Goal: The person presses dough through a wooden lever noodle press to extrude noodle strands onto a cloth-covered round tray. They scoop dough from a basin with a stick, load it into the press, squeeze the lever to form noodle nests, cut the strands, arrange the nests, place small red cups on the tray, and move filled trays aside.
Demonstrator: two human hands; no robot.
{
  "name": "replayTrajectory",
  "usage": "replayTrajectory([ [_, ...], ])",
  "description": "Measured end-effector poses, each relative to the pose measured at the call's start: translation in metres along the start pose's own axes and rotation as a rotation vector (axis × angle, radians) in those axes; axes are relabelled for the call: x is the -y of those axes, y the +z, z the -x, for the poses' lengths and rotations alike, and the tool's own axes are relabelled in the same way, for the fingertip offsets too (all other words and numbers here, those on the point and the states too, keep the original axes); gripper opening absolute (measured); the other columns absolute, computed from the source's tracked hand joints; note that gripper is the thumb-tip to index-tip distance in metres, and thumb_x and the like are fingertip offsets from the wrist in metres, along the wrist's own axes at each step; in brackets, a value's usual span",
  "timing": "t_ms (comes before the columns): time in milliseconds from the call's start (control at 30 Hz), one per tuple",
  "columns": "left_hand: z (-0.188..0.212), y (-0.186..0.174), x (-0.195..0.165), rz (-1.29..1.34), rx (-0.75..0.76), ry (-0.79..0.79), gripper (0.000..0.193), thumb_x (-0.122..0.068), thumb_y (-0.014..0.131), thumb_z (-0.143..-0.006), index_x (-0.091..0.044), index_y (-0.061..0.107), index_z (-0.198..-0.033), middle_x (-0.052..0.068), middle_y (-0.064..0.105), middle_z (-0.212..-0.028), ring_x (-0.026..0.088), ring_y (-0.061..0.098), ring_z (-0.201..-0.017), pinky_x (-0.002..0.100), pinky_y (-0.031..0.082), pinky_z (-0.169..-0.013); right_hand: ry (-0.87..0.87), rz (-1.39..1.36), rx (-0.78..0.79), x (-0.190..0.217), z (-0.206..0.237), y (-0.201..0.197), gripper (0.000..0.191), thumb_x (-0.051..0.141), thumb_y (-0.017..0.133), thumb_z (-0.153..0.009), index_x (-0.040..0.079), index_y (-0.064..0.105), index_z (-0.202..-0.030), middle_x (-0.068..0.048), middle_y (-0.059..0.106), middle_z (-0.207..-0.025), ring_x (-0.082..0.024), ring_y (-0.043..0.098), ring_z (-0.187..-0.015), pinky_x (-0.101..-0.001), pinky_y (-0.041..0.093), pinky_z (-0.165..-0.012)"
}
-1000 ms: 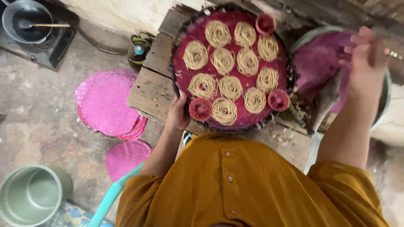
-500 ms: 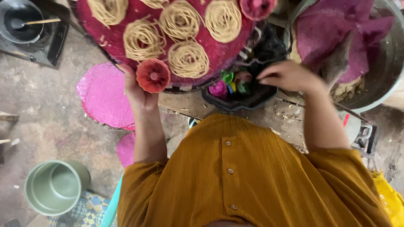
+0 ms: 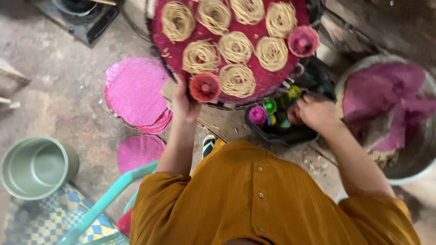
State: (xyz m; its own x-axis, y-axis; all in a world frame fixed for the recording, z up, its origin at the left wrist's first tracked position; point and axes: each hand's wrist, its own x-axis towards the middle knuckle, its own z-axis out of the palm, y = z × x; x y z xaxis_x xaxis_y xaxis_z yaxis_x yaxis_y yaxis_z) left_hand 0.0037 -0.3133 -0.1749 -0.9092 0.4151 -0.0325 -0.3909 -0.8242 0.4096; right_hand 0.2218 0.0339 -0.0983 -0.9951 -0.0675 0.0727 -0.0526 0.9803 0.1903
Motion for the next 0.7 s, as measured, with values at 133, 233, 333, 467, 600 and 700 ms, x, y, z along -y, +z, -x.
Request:
replayTrajectory([
  [133, 0.002, 0.016, 0.015, 0.045, -0.034, -0.018, 0.048, -0.035, 0.054, -0.105, -0.006, 0.051, -0.143, 0.007, 0.063, -0.139, 0.023, 0.062, -0.126, 0.042, 0.049, -0.112, 0.017, -0.507, 0.169, -0.032, -0.017, -0.11, 0.018, 0.025, 0.075, -0.08, 0.018, 0.079, -0.096, -0.004, 0.076, -0.093, -0.023, 0.073, -0.083, -0.0378, 0.059, -0.072],
  [233, 0.011, 0.028, 0.029, 0.039, 0.006, -0.042, 0.048, -0.035, 0.056, -0.107, -0.003, 0.051, -0.143, 0.008, 0.064, -0.138, 0.024, 0.062, -0.127, 0.043, 0.048, -0.113, 0.037, -0.538, -0.065, -0.039, -0.055, -0.163, 0.018, 0.013, 0.077, -0.091, 0.014, 0.08, -0.108, -0.005, 0.076, -0.101, -0.017, 0.073, -0.087, -0.0315, 0.058, -0.075],
  [333, 0.021, 0.037, 0.037, 0.05, 0.009, -0.173, 0.05, -0.037, 0.057, -0.105, -0.001, 0.052, -0.14, 0.011, 0.065, -0.135, 0.026, 0.064, -0.123, 0.045, 0.05, -0.109, 0.218, -0.715, -0.063, -0.024, -0.129, -0.164, 0.02, 0.01, 0.075, -0.1, 0.007, 0.074, -0.12, -0.006, 0.076, -0.103, -0.014, 0.073, -0.081, -0.0289, 0.058, -0.07],
  [467, 0.034, 0.051, 0.054, 0.023, -0.029, -0.266, 0.053, -0.04, 0.058, -0.103, -0.003, 0.053, -0.14, 0.011, 0.066, -0.134, 0.026, 0.065, -0.122, 0.044, 0.051, -0.108, 0.238, -1.101, -0.117, -0.011, -0.229, -0.147, 0.017, 0.005, 0.076, -0.097, 0.0, 0.068, -0.111, -0.008, 0.073, -0.085, -0.011, 0.069, -0.067, -0.0268, 0.053, -0.056],
  [600, 0.039, 0.065, 0.065, 0.023, -0.006, -0.293, 0.052, -0.037, 0.061, -0.102, -0.004, 0.053, -0.141, 0.01, 0.066, -0.135, 0.024, 0.065, -0.121, 0.042, 0.051, -0.107, 0.294, -1.279, -0.163, 0.003, -0.287, -0.122, 0.016, 0.003, 0.078, -0.092, -0.003, 0.067, -0.102, -0.011, 0.072, -0.08, -0.013, 0.068, -0.058, -0.0279, 0.051, -0.047],
  [700, 0.039, 0.071, 0.069, 0.028, 0.007, -0.291, 0.05, -0.035, 0.062, -0.103, -0.004, 0.053, -0.141, 0.009, 0.066, -0.135, 0.024, 0.064, -0.121, 0.042, 0.05, -0.107, 0.338, -1.136, -0.154, 0.002, -0.303, -0.112, 0.017, 0.006, 0.079, -0.093, -0.006, 0.069, -0.101, -0.014, 0.073, -0.081, -0.014, 0.068, -0.057, -0.0292, 0.05, -0.047],
])
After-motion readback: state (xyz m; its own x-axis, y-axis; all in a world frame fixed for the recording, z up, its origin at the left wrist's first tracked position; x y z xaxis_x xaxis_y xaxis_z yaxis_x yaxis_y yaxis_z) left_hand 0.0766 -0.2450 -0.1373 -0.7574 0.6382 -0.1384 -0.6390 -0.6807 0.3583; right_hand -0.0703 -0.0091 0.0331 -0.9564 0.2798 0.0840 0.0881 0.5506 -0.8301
